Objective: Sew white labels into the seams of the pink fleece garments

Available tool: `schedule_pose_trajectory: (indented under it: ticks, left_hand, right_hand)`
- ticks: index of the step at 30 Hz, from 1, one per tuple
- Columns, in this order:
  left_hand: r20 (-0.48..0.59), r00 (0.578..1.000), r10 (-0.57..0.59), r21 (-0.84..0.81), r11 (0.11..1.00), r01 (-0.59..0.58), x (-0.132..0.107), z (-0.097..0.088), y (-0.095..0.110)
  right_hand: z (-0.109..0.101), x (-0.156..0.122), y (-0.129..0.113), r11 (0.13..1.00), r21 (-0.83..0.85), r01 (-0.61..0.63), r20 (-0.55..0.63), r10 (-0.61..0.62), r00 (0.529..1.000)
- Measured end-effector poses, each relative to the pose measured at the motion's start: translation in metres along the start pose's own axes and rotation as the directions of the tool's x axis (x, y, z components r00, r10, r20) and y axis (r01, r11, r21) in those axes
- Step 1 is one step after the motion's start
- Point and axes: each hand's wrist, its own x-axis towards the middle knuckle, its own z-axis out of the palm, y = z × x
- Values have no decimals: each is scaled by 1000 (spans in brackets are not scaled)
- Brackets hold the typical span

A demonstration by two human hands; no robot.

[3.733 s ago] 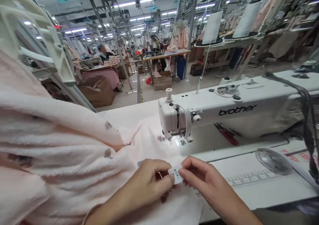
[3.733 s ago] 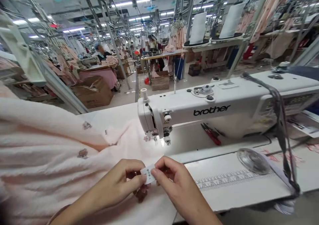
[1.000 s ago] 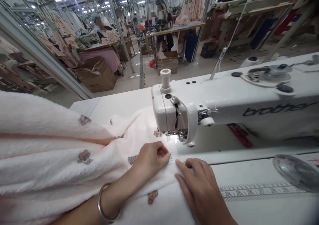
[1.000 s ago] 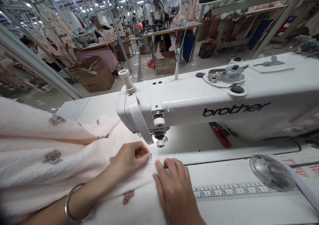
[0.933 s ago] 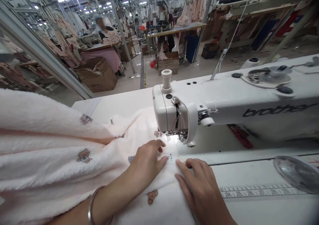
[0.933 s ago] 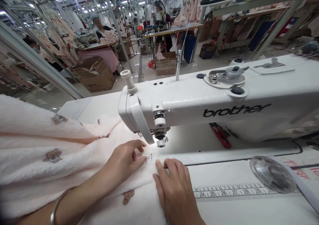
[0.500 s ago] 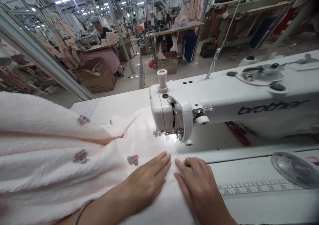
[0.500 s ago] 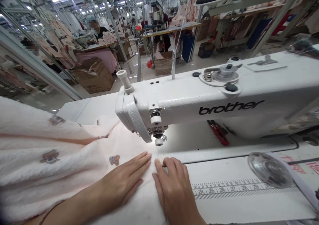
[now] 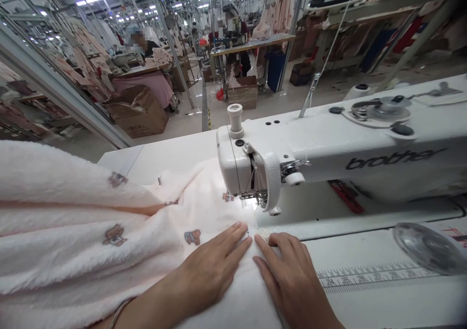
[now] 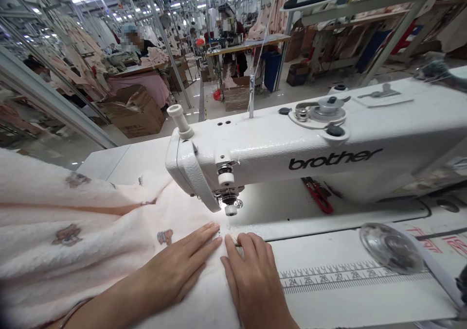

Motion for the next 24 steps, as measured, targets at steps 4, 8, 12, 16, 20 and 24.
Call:
schedule_pose_trajectory:
  ticks: [4,8,12,16,20,24]
  left_hand:
    - [-2,1000,10,-3,1000,-10,0,1,0]
    - [38,999,4,8,1000,-4,-2,3,-1]
    - [76,997,-15,24,1000,13,-4,4,-1]
    - [87,996,-17,25,1000,14,-2,1,0]
    - [104,994,-14,40,999,10,0,-1,0]
    - [85,996,-1,21,1000,-1,-3,3,1]
  right_hand:
    - [1,0,0,1000,7,-2,-12,2,1000]
    - [1,-1,0,1000,11,-8,-13,8,1000]
    - [1,0,0,1000,-3,2,-26,-2,1000]
    - [3,-1,-2,1000,-21,20,-44,-21,999]
    - [-2,0,-2,999,-34,28,-69,-31,997]
    - [-13,25,16,999,53,3,89,-7,996]
